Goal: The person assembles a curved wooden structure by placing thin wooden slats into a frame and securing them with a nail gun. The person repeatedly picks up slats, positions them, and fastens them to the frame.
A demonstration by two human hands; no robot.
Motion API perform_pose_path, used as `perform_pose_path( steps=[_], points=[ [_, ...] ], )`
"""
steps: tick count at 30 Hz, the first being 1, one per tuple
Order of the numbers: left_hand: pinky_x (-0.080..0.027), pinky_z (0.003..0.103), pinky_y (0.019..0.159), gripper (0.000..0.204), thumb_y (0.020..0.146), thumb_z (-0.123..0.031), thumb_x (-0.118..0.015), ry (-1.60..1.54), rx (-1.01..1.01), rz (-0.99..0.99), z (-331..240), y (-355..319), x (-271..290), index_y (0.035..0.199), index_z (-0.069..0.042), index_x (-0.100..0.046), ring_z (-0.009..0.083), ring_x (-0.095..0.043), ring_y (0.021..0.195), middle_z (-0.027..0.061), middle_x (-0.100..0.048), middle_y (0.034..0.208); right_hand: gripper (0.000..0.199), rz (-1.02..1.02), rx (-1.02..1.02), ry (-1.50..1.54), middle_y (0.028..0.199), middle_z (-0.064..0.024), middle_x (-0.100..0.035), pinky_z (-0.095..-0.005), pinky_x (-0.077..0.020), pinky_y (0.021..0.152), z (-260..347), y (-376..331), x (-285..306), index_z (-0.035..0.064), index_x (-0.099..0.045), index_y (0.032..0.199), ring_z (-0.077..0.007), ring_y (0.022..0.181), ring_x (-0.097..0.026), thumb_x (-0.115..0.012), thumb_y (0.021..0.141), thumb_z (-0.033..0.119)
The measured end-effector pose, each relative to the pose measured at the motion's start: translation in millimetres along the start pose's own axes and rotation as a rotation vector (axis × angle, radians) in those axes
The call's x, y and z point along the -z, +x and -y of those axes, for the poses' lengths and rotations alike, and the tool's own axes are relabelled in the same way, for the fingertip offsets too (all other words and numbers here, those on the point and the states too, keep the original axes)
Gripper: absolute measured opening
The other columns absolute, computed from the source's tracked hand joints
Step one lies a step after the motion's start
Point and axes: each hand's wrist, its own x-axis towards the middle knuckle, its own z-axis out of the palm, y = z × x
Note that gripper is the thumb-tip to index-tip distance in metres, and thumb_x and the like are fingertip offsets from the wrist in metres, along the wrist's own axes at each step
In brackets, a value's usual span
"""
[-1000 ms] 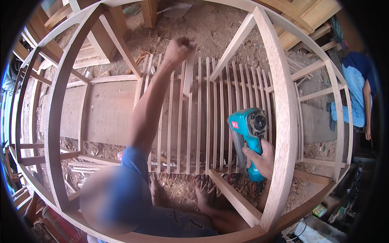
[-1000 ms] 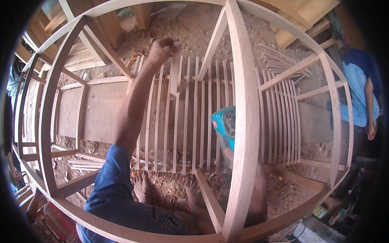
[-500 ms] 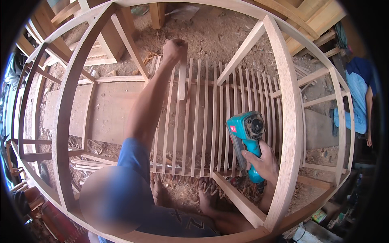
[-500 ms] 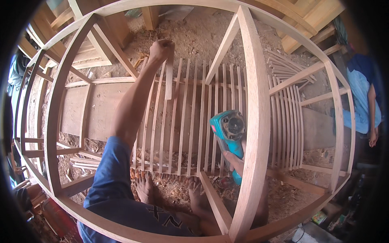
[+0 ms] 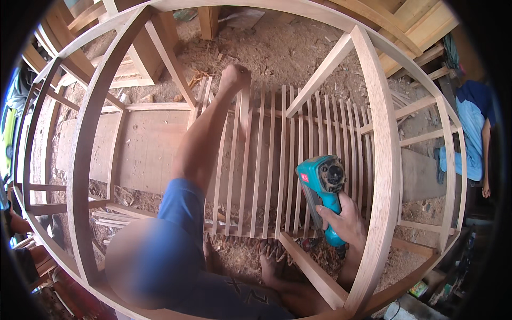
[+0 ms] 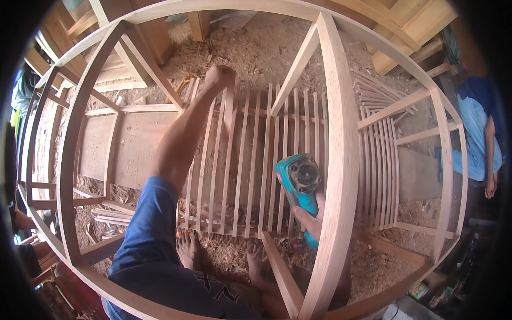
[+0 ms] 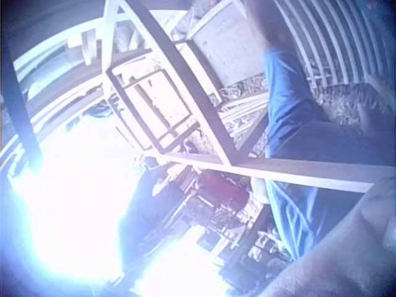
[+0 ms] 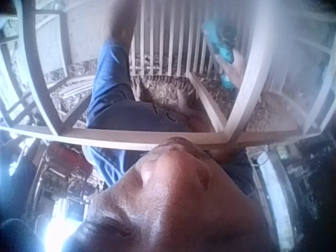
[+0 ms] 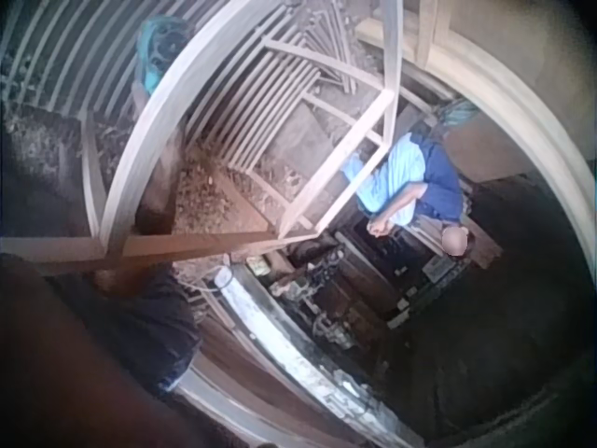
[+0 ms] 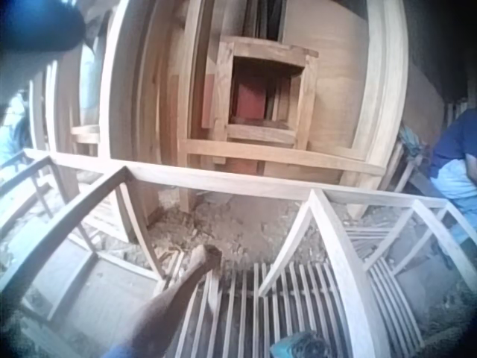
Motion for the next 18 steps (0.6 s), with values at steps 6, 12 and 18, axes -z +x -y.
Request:
perform_pose_path(
  steps=[6, 12, 18],
  points=[
    [-0.056, 0.045, 0.084, 0.036, 0.085, -0.036, -0.065, 0.023, -0.018, -0.053, -6.2, -44.7, 0.8, 0.105, -0.01, -0.078, 0.0386, -0.072, 0.094, 0.0215, -0.074, 0.094, 0.032, -0.017, -0.034, -0.006, 0.067, -0.0072, -0.063, -0.0326, -0.0516, 0.057, -3.6, 2.1, -1.1, -0.0022, -0.058, 0.108, -0.0154, 0.058, -0.063, -0.072, 0.09, 0.02],
    [-0.052, 0.046, 0.096, 0.046, 0.091, -0.032, -0.065, -0.127, 0.024, -0.158, -20.7, -92.5, 22.3, 0.13, -0.006, -0.066, 0.0369, -0.067, 0.111, 0.0246, -0.07, 0.118, 0.029, -0.009, 0.037, 0.047, 0.067, -0.0074, -0.063, -0.0324, -0.0519, 0.057, -1.5, 2.7, -4.1, -0.0018, -0.058, 0.105, -0.0154, 0.057, -0.063, -0.072, 0.091, 0.02],
    [-0.051, 0.054, 0.084, 0.031, 0.095, -0.017, -0.057, -0.048, 0.006, -0.114, -16.1, -193.8, 26.3, 0.117, 0.006, -0.057, 0.0459, -0.065, 0.094, 0.0298, -0.067, 0.099, 0.028, 0.039, 0.048, 0.047, 0.067, -0.0069, -0.062, -0.0327, -0.0516, 0.054, 7.0, 10.3, -2.6, -0.0014, -0.059, 0.103, -0.0157, 0.055, -0.062, -0.072, 0.091, 0.021]
  ],
)
